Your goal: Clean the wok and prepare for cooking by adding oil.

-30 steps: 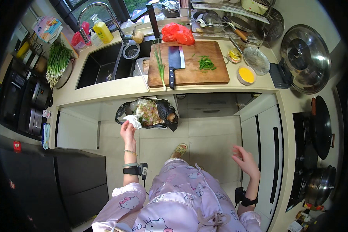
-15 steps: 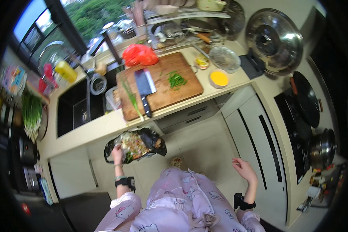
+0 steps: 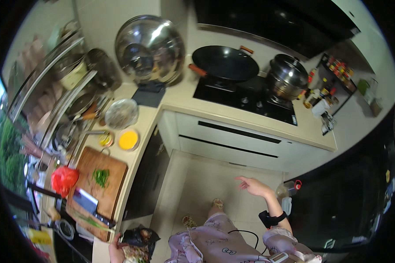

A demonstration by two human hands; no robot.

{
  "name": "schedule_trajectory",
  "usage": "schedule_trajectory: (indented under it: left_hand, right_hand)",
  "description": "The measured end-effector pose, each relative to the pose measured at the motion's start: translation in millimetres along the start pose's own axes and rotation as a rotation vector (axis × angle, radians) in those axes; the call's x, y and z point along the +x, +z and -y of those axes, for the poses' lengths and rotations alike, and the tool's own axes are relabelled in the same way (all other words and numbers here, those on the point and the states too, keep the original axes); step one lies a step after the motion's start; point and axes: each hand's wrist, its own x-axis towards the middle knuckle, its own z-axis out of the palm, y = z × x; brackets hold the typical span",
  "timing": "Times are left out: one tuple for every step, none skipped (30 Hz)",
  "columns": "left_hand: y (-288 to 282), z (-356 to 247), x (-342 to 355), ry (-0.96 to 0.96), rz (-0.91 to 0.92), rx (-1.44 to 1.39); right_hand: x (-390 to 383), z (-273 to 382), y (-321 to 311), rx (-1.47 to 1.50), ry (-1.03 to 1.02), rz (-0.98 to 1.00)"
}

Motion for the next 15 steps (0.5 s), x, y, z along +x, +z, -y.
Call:
schedule_trajectory:
  left_hand:
    - [10.1, -11.4, 14.2, 0.158, 0.069, 0.097]
    - [21.8, -34.6, 22.0, 0.313, 0.135, 0.186]
    - [39.4, -61.6, 28.0, 0.327, 0.166, 0.211]
    - [57.3, -77.1, 38.1, 0.312, 0.195, 0.2]
    - [72.7, -91.2, 46.4, 0.373, 0.263, 0.227]
    - [88.7, -108.9, 53.0, 0.434, 0.332, 0.254]
    - [111.2, -136.1, 57.1, 0.457, 0.38, 0.352]
    - [130.9, -158.7, 61.8, 0.367, 0.46, 0.367]
    - [148.6, -171.6, 68.2, 0.403, 0.486, 0.354]
    - [169.3, -184.5, 76.2, 0.447, 0.527, 0.342]
    - [185.9, -197.7, 81.3, 0.557, 0.547, 0.34]
    - [201.9, -199.7, 93.1, 0.6, 0.555, 0.319]
    - [216.9, -230.1, 93.9, 0.525, 0.604, 0.431]
    - [229.8, -262.2, 90.3, 0.451, 0.639, 0.547]
    - [249.4, -275.9, 92.4, 0.519, 0.571, 0.465]
  right_hand:
    - [-11.0, -20.7, -8.7, 0.014, 0.017, -0.034]
    - [-23.7, -41.7, -18.1, -0.036, 0.06, -0.118]
    - [-34.9, -57.4, -29.6, -0.089, 0.103, -0.199]
    - [-48.2, -66.1, -42.6, -0.072, 0.118, -0.225]
    - [-61.6, -67.1, -56.7, -0.119, 0.198, -0.259]
    - [-71.7, -74.4, -70.3, -0.165, 0.278, -0.291]
    - [-86.2, -92.6, -83.8, -0.123, 0.323, -0.318]
    - [-98.0, -113.4, -98.0, -0.079, 0.361, -0.343]
    - [-107.0, -136.1, -114.1, -0.033, 0.382, -0.363]
    - [-116.8, -156.9, -133.0, 0.009, 0.411, -0.406]
    - [-119.0, -171.7, -155.4, 0.059, 0.389, -0.47]
    - [-119.2, -186.6, -179.5, 0.107, 0.367, -0.535]
    - [-118.3, -202.7, -206.0, 0.135, 0.385, -0.606]
    - [-116.4, -223.9, -233.7, 0.163, 0.394, -0.675]
    - [-114.5, -246.6, -262.1, 0.114, 0.401, -0.766]
